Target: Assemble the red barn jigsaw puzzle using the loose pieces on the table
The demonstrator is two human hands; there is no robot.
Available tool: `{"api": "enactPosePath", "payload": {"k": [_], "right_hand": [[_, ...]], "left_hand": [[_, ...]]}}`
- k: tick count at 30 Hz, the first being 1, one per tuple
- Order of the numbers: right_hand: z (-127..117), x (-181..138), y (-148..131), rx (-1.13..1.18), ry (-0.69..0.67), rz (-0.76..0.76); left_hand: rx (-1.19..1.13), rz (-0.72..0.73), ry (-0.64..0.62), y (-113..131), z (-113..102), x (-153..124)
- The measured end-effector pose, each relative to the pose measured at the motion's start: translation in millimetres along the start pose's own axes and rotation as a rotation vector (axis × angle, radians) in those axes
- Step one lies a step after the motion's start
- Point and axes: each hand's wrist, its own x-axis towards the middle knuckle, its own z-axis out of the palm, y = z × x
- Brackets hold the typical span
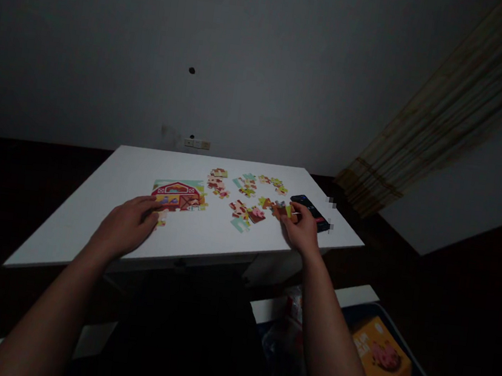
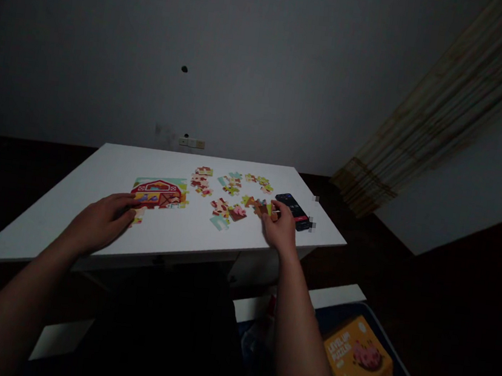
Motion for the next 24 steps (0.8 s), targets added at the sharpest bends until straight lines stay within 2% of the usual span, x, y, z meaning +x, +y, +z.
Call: {"api": "enactPosePath", "payload": {"k": [8,24], "right_hand": [[-3.8,-2.3,-11.3,0.040,0.016,0.094],[2.1,-4.4,-1.9,0.074,0.103,0.058]], "left_hand": [[-0.011,-0.024,-0.013,2.8,-1.6,-0.3],[-0.038,0.002,-0.006,10.0,-6.5,-7.0]]}}
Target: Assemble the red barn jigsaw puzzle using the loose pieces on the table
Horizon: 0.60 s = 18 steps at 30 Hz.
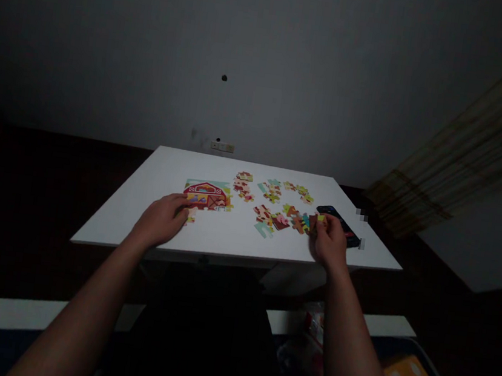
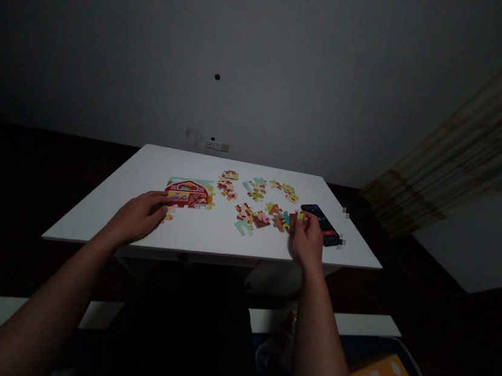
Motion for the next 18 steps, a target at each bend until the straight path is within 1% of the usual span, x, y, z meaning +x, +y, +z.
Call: {"api": "enactPosePath", "payload": {"k": [2,5,8,11,15,18], "right_hand": [[-1.4,-0.8,-0.9,0.001,0.062,0.013],[-4.2,-1.6,-0.6,-0.029,0.204,0.072],[-6.3,-2.4,-0.4,-0.043,0.276,0.097],[-6.5,-2.9,-2.9,-0.034,0.244,0.077],[-4.9,-2.7,-9.2,-0.063,0.090,0.065],[-3.8,-2.9,-13.7,-0.078,0.020,0.065]], "left_hand": [[-0.006,-0.004,0.004,-0.8,0.1,0.3],[-0.008,-0.009,0.001,-1.8,0.2,0.7],[-0.010,-0.005,0.001,-1.4,-0.1,0.9],[-0.007,-0.003,0.006,-0.7,-0.7,1.0],[-0.007,-0.012,0.008,-1.0,-1.9,1.1],[-0.047,-0.039,0.012,-1.8,-3.2,0.3]]}}
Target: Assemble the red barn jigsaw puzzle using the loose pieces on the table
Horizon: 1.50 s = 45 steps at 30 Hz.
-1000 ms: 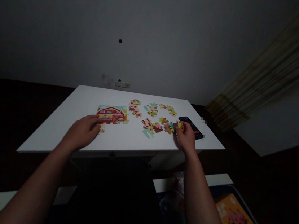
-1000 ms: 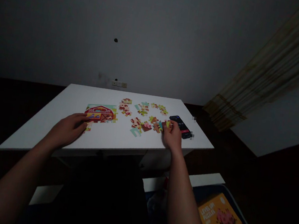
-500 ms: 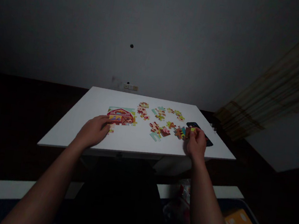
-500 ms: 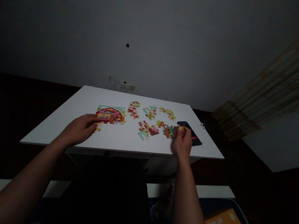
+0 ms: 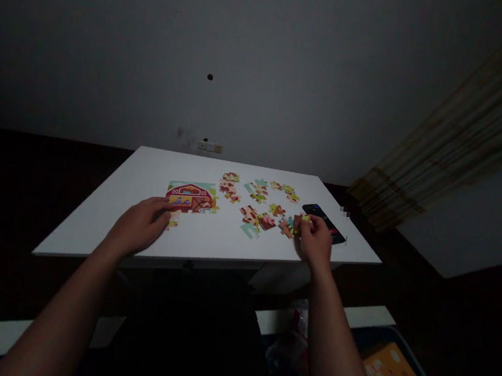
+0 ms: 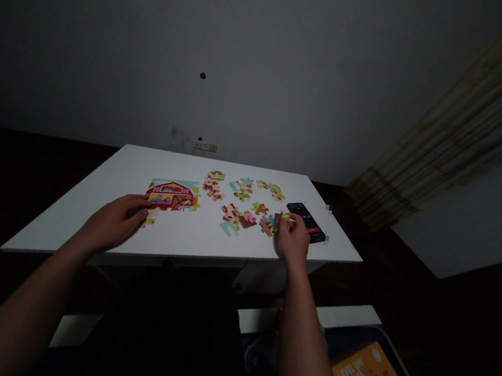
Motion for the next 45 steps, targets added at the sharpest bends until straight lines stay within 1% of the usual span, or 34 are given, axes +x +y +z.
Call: {"api": "enactPosePath", "payload": {"k": [5,12,21,24,28,31,37,42,45], "right_hand": [[-0.9,-0.6,-4.4,0.000,-0.038,-0.011],[-2.2,-2.1,-7.4,-0.065,-0.095,-0.046],[-2.0,-3.1,-9.7,-0.136,-0.108,-0.036],[-1.4,-4.6,-9.6,-0.141,-0.072,-0.054],[-0.9,-6.1,-7.8,-0.088,-0.004,-0.062],[-1.1,-6.9,-8.3,-0.088,0.003,-0.037],[-0.8,-8.3,-14.8,-0.144,-0.060,-0.044],[0.5,-7.0,-11.5,-0.155,-0.100,-0.059],[1.0,-5.7,-9.6,-0.204,-0.126,-0.109]], "left_hand": [[-0.041,-0.043,0.001,1.0,-1.8,-1.6],[0.026,0.021,-0.005,1.6,-0.3,-2.1],[0.054,0.028,-0.026,4.0,-1.1,-3.4],[0.070,0.020,-0.030,3.7,-0.4,-2.7],[0.081,0.008,-0.018,1.3,1.8,-2.8],[0.091,0.006,-0.021,1.0,2.8,-3.6],[0.124,-0.022,-0.025,5.7,1.7,-4.8],[0.144,-0.012,-0.020,6.7,1.5,-4.0],[0.138,-0.018,-0.016,5.5,1.8,-4.0]]}}
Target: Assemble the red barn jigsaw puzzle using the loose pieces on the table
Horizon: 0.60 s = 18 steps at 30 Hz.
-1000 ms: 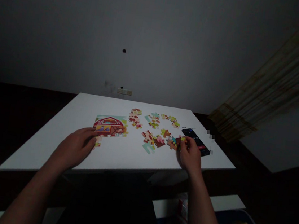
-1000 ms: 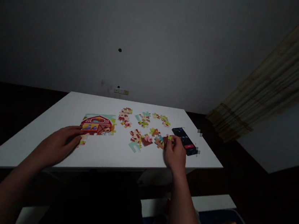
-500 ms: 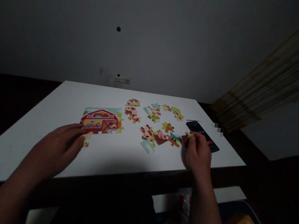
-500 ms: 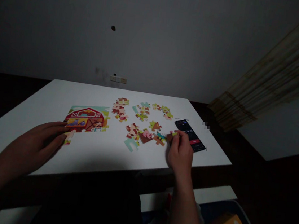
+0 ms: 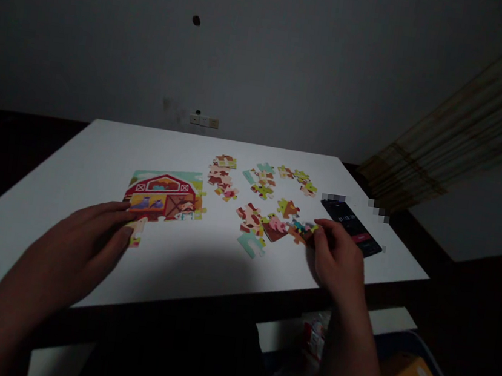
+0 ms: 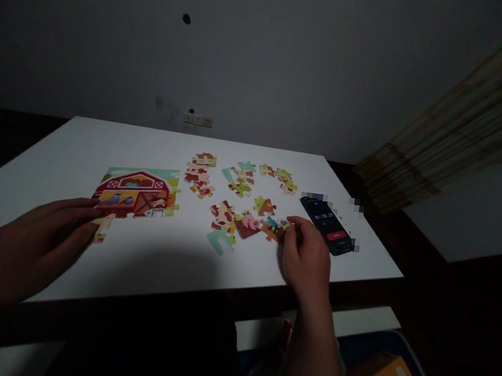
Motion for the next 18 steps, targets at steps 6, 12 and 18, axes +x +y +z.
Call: {"api": "enactPosePath", "payload": {"k": [6,12,18], "right_hand": [[2.6,2.0,0.8,-0.134,-0.033,-0.123],[-3.0,-3.9,-8.5,-0.159,0.043,-0.290],[-7.1,-5.1,-37.7,-0.079,-0.279,-0.428]], "left_hand": [[0.001,-0.001,-0.007,-3.5,2.4,-2.3],[-0.002,-0.006,-0.002,-2.2,2.3,-1.4],[-0.052,0.036,0.010,1.8,-2.3,-1.1]]}}
